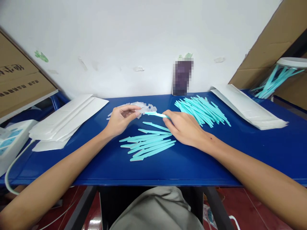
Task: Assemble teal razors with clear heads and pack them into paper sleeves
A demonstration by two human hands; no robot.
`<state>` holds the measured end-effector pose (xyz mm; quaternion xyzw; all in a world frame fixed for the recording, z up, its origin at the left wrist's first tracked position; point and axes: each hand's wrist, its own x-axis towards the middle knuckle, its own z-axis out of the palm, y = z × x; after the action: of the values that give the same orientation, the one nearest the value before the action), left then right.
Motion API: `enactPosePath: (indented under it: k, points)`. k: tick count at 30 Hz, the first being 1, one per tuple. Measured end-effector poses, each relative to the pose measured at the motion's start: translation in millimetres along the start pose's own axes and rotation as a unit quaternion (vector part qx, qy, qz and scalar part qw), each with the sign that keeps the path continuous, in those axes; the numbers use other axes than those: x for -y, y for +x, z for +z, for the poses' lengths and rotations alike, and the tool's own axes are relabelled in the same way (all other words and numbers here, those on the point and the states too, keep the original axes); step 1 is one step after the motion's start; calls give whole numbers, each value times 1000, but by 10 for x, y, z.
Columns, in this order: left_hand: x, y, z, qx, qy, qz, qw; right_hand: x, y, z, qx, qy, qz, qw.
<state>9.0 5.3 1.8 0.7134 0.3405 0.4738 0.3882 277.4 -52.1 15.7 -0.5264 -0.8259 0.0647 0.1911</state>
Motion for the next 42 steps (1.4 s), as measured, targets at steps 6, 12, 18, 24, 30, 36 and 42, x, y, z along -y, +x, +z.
enactPosePath:
  k: [6, 12, 18, 24, 30, 36, 42]
  points:
    - [12, -23, 34, 21, -5, -13, 1000, 17, 4, -12, -2, 1, -2, 1000]
    - [18, -12, 31, 10, -21, -21, 1000, 20, 5, -44, 0, -32, 17, 999]
    - [9, -12, 23, 10, -22, -15, 1000, 13, 2, -58, -2, -40, 12, 999]
    - [7, -11, 15, 10, -3, -6, 1000, 26, -1, -56, -2, -38, 7, 999]
    - [7, -13, 32, 16, -37, -12, 999, 33, -10, -61, -7, -31, 3, 999]
    - [-14, -21, 26, 12, -43, -6, 999, 30, -12, -64, 1, -46, 7, 999]
    - [-34, -28, 27, 5, -36, -10, 999, 13, -9, -61, -5, -46, 5, 999]
